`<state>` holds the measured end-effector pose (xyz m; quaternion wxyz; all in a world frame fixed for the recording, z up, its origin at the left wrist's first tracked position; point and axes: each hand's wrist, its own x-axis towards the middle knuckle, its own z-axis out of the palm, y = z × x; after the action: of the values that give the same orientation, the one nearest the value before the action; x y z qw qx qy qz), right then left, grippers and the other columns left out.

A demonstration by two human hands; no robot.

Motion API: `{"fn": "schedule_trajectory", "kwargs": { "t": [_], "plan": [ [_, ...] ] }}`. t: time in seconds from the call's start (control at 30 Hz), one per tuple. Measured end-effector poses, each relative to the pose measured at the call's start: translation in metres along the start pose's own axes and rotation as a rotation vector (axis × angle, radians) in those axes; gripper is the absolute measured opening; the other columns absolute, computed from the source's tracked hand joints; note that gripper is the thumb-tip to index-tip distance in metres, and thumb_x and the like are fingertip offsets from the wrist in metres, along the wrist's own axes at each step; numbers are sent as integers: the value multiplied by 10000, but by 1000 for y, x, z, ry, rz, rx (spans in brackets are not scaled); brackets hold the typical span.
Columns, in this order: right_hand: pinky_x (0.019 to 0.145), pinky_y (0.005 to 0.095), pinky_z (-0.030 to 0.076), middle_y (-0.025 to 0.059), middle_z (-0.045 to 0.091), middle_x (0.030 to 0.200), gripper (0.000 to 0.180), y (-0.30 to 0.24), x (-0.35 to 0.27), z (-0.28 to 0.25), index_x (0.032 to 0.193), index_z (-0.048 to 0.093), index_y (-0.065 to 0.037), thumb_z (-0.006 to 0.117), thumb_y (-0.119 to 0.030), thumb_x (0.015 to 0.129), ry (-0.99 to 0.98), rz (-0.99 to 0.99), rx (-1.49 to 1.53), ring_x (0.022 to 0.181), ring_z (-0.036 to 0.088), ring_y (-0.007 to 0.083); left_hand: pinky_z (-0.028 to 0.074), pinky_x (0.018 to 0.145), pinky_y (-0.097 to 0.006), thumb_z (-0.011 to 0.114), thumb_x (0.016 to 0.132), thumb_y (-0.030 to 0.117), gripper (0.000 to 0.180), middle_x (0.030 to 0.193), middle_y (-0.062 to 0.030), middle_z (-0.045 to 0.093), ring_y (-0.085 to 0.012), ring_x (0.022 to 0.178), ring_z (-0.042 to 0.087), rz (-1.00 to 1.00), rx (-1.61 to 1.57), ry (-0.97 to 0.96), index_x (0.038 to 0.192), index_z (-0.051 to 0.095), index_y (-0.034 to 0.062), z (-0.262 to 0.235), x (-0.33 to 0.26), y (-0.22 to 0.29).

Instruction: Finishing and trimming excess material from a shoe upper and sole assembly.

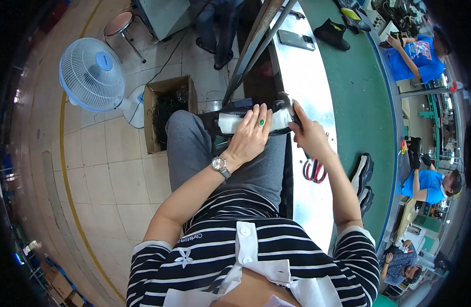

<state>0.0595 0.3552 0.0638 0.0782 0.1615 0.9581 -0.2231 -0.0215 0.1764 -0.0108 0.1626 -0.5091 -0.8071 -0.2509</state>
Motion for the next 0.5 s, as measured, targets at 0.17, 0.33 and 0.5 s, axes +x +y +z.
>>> {"fn": "schedule_trajectory", "kwargs": {
  "t": [0.17,0.33,0.5],
  "plan": [
    [604,394,504,159,640,655,557,-26,-8,-7,1424,355,-81,553,-148,908,272,104,487,572,655,277,390,1030,-402,740,677,173,687,1292,-260,517,-365,1204,505,-10,32,-10,1261,500,-96,-1,-1,3],
    [611,436,495,194,633,652,574,-28,-3,-21,1445,262,-68,514,-154,936,-170,132,211,605,648,361,372,1058,-413,729,683,168,688,1291,-268,513,-375,1216,494,-36,8,3,1265,487,-106,1,-4,0],
    [598,479,484,213,645,681,595,-25,-6,10,1455,256,-83,526,-165,932,33,62,-51,622,636,414,363,1072,-426,720,692,159,682,1305,-271,499,-376,1219,491,-22,43,-13,1270,478,-109,-1,-1,5]
  ]
}}
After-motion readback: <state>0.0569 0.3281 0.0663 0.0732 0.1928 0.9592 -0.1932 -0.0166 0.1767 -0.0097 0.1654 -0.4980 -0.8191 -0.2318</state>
